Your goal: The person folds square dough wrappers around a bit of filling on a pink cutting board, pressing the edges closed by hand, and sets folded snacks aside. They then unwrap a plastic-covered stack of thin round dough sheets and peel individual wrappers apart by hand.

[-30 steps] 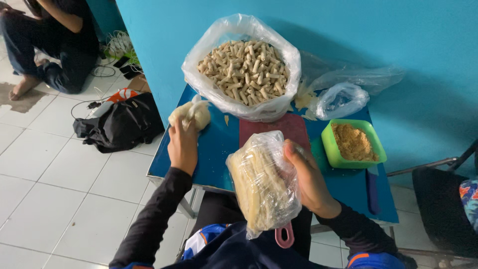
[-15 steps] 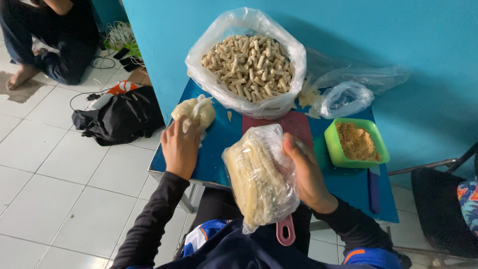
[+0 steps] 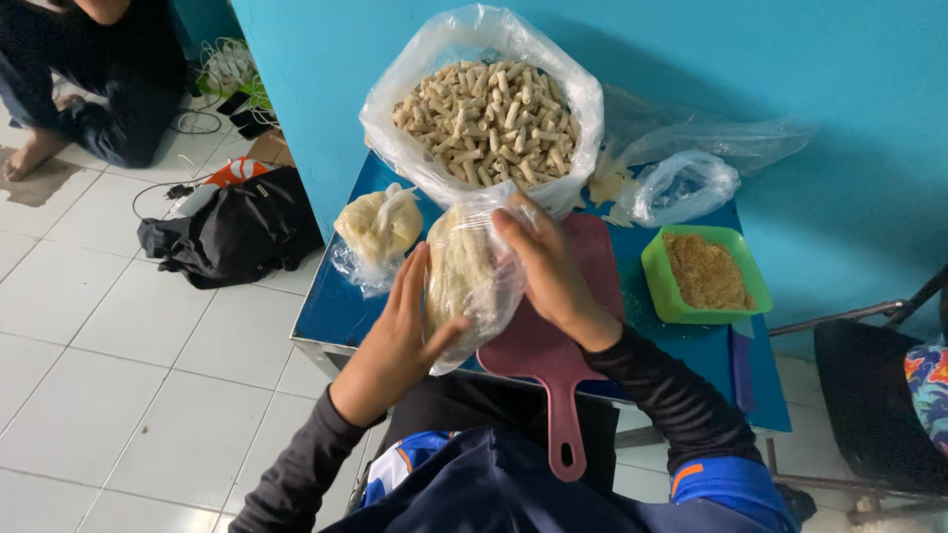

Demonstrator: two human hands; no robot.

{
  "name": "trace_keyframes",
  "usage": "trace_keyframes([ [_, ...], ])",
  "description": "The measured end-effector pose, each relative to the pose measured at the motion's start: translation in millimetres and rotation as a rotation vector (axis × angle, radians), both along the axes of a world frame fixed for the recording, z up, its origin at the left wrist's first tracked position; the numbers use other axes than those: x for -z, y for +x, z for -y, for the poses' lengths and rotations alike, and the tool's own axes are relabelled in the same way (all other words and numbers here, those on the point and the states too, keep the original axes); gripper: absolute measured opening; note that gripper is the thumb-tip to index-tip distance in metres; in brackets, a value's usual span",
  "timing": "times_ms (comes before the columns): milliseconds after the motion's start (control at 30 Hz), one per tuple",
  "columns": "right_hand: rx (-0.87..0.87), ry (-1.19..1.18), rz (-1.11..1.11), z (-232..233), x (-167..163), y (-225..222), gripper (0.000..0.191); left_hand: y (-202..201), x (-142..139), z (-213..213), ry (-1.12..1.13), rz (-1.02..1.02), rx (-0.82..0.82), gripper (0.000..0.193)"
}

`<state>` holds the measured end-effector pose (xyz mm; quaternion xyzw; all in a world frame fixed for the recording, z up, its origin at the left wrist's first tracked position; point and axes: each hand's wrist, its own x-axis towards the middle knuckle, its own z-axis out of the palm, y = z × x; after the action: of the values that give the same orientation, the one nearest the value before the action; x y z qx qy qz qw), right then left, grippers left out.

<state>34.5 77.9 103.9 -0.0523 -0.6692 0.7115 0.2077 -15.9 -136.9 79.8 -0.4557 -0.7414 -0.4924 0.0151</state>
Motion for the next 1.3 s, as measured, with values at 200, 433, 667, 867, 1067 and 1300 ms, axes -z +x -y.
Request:
trace_keyframes([
  [200, -0.135, 0.114, -0.112, 5.3, -43.7, 20.5, 0.033, 21.0, 6.9, -13.0, 0.106, -0.089, -0.085, 0.126],
  [433, -0.163, 0.278, -0.189, 11.1, -92.0, 31.6, 0.017, 29.0, 0.9, -19.0, 0.101, -0.027, -0.117, 0.11],
  [667, -0.203, 0.364, -0.299, 7.2, -119.1, 46.5, 0.025, 19.8, 2.2, -13.2, 0.14, -0.095, -0.11, 0.106],
  [867, 0.136, 0.908, -0.034, 2.1, -133.4, 83.7, 0.035, 17.9, 1.3, -5.1, 0.09, 0.015, -0.007, 0.095],
  [1067, -0.06, 1.149, -0.226, -27.3, -140.7, 102.5, 0.034, 16.5, -1.6, -2.8, 0.1, 0.129, -0.032, 0.088],
  [1300, -0.46, 0.342, 0.077, -59.0, -125.0, 112.4, 0.019, 14.8, -3.5, -3.3, 0.075, 0.072, 0.019, 0.089],
])
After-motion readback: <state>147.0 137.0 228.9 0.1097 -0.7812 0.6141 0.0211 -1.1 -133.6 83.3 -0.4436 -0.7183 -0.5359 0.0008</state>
